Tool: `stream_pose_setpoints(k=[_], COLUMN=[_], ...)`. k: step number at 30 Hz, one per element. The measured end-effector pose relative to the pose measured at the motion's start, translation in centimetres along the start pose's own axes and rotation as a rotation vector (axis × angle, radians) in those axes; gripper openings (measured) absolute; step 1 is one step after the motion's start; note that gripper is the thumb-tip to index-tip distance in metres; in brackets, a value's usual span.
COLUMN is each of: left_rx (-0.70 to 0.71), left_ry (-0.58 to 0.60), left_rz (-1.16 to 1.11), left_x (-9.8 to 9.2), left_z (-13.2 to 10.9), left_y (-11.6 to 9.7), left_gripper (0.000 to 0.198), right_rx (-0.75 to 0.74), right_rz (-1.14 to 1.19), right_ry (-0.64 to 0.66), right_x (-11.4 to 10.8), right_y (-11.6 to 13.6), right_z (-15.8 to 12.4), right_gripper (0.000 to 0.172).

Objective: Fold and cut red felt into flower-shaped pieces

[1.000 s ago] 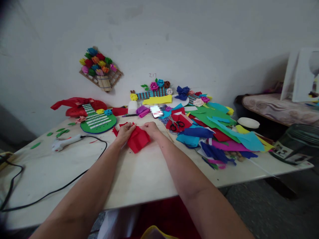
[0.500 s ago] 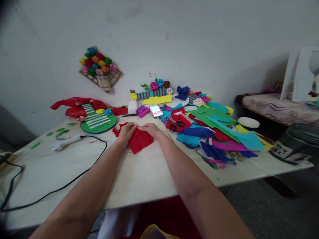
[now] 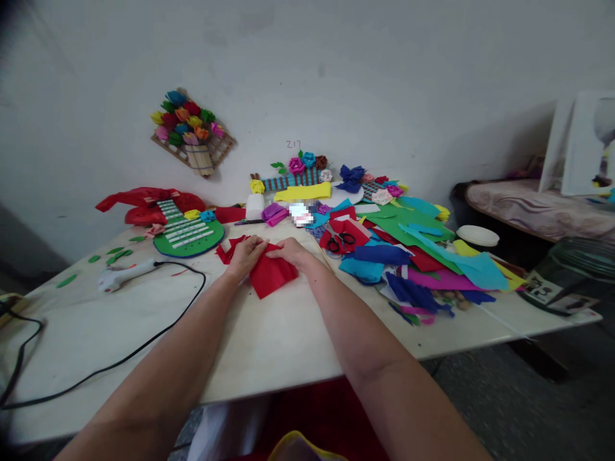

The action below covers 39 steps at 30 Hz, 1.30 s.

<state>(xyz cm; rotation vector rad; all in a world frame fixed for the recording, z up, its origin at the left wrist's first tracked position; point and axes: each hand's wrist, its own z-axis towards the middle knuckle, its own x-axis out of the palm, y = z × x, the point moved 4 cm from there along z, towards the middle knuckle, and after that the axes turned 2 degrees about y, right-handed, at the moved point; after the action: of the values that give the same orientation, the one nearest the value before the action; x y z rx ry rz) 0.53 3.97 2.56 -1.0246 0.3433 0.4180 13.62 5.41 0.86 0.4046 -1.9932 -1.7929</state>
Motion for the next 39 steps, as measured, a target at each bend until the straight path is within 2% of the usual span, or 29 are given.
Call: stream_pose_setpoints(k=[4,10,18,23,27,30,35,39], left_rx=[-0.015,0.026,-0.021,-0.049,-0.04,-0.021,-0.012,-0.046], left_ry=[-0.018,-0.016,-0.015,-0.017,-0.037,-0.032,-0.027,-0.016], left_rz=[-0.058,-0.017,-0.098,-0.17,-0.132,-0.107,-0.143,-0.208], left_x=[-0.06,-0.3,0.02,-0.07,-0.3,-0.31,-0.21,-0.13], left_z=[0.16,0.28,0.05,0.09,0.13,0.11,0.25,0.37], left_y=[0.22,0.1,0.01,0.18,0.13,0.02,0.43,0.8], left_gripper=[0.03,0.028,0.032,0.032,0.033,0.033,0.033,0.033], right_rx=[-0.024,-0.047,-0.027,0.005,-0.02,-0.06,0.02,0.005], right_rz=[0.057,0.047,-0.051,0.015,0.062,0.063,-0.002,-0.009], right_ry=[0.005,0.058,-0.013,0.07,0.12,0.089,0.04,0.052], right_x=[-0.14,0.13,0.4,0.15,0.11,0.14,0.07,-0.09], right_y=[0.08,0.38,0.52,0.35,0.65,0.95,0.55,0.48], right_z=[0.08,-0.35,-0.35,-0.27,-0.54,-0.62,-0.32,-0.22], right_gripper=[0.019,0.022,0.02,0.013,0.01,0.005,0.008,0.007])
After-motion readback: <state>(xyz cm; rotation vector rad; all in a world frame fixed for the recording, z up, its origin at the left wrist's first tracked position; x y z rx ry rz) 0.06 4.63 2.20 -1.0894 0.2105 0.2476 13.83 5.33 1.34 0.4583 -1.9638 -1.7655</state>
